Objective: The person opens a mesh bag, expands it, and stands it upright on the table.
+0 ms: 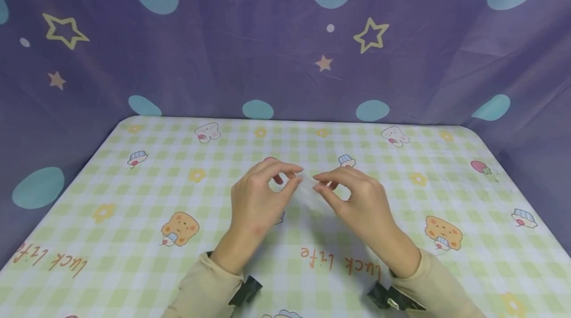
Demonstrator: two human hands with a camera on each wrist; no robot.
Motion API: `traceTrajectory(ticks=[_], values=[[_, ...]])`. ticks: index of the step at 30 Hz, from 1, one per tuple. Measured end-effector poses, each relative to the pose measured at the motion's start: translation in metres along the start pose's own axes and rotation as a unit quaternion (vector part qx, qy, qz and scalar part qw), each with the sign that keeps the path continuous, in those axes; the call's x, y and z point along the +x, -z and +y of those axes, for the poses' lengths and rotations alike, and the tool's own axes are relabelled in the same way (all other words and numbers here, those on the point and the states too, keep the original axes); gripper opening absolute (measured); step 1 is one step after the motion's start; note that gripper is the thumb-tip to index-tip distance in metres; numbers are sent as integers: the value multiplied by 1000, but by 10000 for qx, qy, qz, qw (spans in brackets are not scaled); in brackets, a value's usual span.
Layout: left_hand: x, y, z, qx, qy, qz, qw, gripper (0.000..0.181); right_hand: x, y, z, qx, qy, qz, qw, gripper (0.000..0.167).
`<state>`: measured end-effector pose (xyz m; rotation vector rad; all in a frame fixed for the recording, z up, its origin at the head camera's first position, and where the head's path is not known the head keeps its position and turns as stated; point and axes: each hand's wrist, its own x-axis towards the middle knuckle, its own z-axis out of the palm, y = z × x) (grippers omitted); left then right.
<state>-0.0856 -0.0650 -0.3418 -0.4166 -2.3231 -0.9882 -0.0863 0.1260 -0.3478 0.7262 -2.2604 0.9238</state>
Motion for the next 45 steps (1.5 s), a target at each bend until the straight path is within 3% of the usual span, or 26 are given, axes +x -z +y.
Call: traceTrajectory(ticks=[4, 11, 22, 30, 34, 39, 45], values=[[0, 1, -1, 40, 51, -66, 10000, 16, 0, 0, 0, -36, -87, 3, 10000, 14], [-3, -1, -1, 133, 17, -542, 9984, 11, 1, 2, 2, -101, -97, 123, 9998, 19], [-5, -2, 1, 292, 117, -869, 9957, 4, 1, 1, 3, -85, -80, 188, 9998, 23], [-3, -2, -2, 421, 460, -549, 9965, 6, 1, 1, 3, -289, -125, 14, 9995, 13], [-3, -2, -4, 297, 289, -469, 9980, 11, 0, 2, 4, -320, -171, 32, 9993, 15], [-3, -4, -2, 228, -93, -589, 9980, 15, 0, 1, 4, -268, -123, 166, 9994, 20], [-3, -3, 0, 286, 86, -588, 9978, 4, 0, 1, 4, -300, -77, 113, 9995, 18]])
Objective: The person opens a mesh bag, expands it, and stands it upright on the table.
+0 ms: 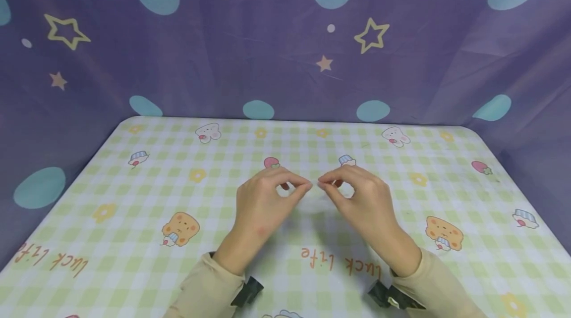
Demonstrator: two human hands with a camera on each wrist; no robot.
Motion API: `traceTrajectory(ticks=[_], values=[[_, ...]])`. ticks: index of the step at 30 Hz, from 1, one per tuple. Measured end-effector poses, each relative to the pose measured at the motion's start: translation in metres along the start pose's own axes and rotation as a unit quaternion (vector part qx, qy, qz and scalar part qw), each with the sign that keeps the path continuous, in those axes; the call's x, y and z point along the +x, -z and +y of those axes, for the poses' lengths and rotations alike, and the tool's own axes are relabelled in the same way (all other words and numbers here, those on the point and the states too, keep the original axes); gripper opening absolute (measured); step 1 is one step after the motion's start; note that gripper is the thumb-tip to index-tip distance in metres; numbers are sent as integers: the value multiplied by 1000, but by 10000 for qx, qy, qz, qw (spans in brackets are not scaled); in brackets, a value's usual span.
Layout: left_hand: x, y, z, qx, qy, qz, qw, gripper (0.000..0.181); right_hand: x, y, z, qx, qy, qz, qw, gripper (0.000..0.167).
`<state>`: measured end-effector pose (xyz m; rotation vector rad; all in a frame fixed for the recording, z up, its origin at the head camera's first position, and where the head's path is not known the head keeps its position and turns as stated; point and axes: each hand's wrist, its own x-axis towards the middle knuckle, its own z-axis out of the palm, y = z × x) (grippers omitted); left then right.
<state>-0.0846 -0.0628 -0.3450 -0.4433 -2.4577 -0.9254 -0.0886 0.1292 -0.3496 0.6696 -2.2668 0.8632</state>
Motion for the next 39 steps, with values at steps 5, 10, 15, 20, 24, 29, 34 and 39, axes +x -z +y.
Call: traceTrajectory(ticks=[5, 10, 15, 20, 24, 29, 34, 39], values=[[1, 2, -1, 22, 112, 341, 9994, 6, 1, 0, -1, -214, -170, -186, 9995, 16], [0, 2, -3, 227, 148, 524, 9983, 10, 1, 0, 1, -264, -232, -153, 9993, 15], [0, 0, -3, 237, 26, 347, 9991, 10, 0, -1, 2, -220, -157, -52, 9996, 18], [-1, -3, 0, 339, -161, -28, 9993, 19, -1, -1, 2, -169, -4, -34, 9999, 18], [-2, -4, 1, 416, -151, -60, 9990, 8, -1, -2, 1, -151, 30, -6, 9999, 17], [-2, -3, -1, 471, -21, 167, 9987, 2, -1, -2, 1, -196, -20, 16, 9998, 14], [-1, -3, -1, 390, -24, 130, 9992, 5, 0, -1, 2, -149, -57, -26, 9999, 13], [-1, -4, -1, 307, -285, 2, 9991, 12, 0, -2, 1, -14, 14, -3, 10000, 17]])
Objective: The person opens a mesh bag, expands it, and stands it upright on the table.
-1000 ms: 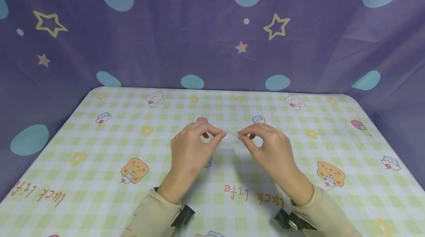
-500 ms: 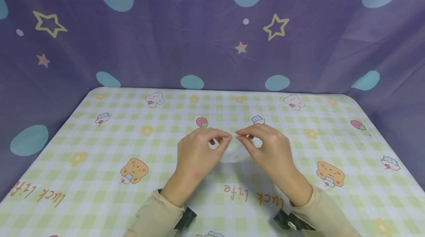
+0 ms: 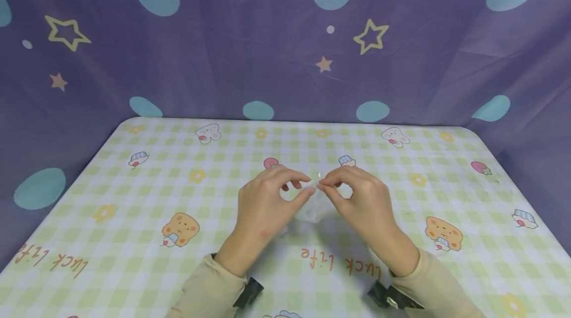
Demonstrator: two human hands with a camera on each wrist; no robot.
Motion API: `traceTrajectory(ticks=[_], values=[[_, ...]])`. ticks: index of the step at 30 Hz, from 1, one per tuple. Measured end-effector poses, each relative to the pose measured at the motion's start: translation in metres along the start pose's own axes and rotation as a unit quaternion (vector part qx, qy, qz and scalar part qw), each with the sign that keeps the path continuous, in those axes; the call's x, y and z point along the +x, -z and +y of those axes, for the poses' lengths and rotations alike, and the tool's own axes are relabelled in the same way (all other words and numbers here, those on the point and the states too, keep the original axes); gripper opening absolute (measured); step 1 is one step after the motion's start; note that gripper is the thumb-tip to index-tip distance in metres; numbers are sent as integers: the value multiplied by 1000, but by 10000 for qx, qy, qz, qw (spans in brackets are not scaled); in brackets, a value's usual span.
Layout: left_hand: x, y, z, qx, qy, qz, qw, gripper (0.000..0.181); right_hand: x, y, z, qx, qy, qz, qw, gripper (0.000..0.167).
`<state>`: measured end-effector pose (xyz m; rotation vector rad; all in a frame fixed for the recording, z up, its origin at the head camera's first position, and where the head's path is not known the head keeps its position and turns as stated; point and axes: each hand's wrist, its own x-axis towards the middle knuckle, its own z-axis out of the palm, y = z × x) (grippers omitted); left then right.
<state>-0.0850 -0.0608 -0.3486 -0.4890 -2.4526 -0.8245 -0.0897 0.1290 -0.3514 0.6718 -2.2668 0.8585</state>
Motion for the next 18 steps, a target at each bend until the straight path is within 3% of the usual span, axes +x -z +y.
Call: traceTrajectory(ticks=[5, 14, 18], values=[[0, 1, 1, -60, -11, 65, 10000, 5, 0, -1, -1, -19, -8, 77, 10000, 19], [2, 3, -1, -158, 310, 541, 9979, 3, -2, -2, 0, -254, -245, -121, 9993, 16], [2, 4, -2, -162, 329, 541, 9979, 3, -2, -2, -1, -261, -296, -78, 9992, 12]])
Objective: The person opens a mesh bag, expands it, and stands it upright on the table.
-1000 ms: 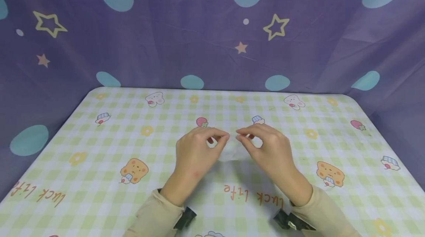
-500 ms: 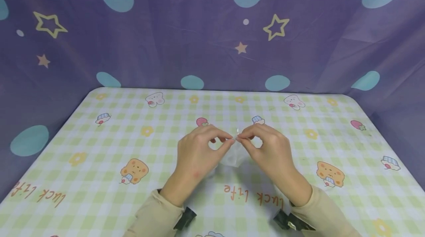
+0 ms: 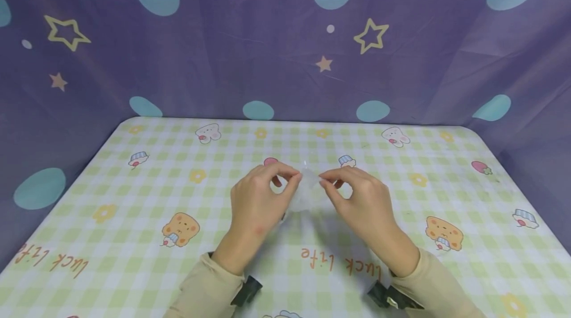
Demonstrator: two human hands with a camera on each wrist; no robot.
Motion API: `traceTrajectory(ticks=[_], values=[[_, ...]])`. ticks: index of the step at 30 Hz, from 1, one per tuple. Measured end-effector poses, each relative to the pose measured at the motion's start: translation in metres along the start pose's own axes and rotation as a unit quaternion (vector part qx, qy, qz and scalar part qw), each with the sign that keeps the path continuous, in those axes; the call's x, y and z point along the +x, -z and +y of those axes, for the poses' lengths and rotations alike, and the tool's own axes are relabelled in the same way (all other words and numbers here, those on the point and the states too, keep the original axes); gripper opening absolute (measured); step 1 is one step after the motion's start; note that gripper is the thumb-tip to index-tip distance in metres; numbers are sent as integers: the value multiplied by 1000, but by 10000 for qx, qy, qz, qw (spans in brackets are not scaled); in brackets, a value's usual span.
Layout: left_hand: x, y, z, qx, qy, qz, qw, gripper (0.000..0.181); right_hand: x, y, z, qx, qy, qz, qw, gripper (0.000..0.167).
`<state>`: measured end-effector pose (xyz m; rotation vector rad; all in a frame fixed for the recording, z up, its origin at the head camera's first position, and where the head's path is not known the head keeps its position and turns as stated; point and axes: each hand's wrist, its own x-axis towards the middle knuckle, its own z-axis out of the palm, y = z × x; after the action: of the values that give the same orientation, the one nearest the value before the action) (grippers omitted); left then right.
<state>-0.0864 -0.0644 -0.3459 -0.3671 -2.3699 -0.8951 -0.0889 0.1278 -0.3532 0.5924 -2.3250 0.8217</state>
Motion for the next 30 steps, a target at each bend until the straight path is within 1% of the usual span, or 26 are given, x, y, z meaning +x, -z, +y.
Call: traceTrajectory(ticks=[4, 7, 15, 18, 21, 23, 25, 27, 30], values=[[-1, -1, 0, -1, -227, -140, 9996, 6, 0, 1, 0, 48, 38, 50, 10000, 14], [-1, -1, 0, 29, -356, -221, 9991, 5, -1, 1, 0, 66, 82, 72, 9999, 16], [0, 0, -1, 203, -175, -220, 9994, 5, 0, 2, 1, 71, 86, 164, 9998, 21], [0, 0, -2, 168, -200, -237, 9994, 5, 0, 2, 1, 101, 70, 134, 9998, 23], [0, 0, -2, 57, -415, -324, 9986, 10, -1, 2, 1, 150, 110, 107, 9998, 24], [0, 0, -2, -26, -616, -389, 9973, 13, -1, 1, 1, 187, 198, 111, 9996, 24], [0, -1, -1, -64, -754, -418, 9963, 14, -1, 1, 0, 226, 305, 133, 9992, 23], [0, -1, -1, -63, -787, -363, 9962, 11, -1, 0, -1, 231, 401, 169, 9988, 20], [1, 1, -1, -80, -704, -172, 9973, 7, -1, -1, -2, 227, 424, 164, 9987, 17]])
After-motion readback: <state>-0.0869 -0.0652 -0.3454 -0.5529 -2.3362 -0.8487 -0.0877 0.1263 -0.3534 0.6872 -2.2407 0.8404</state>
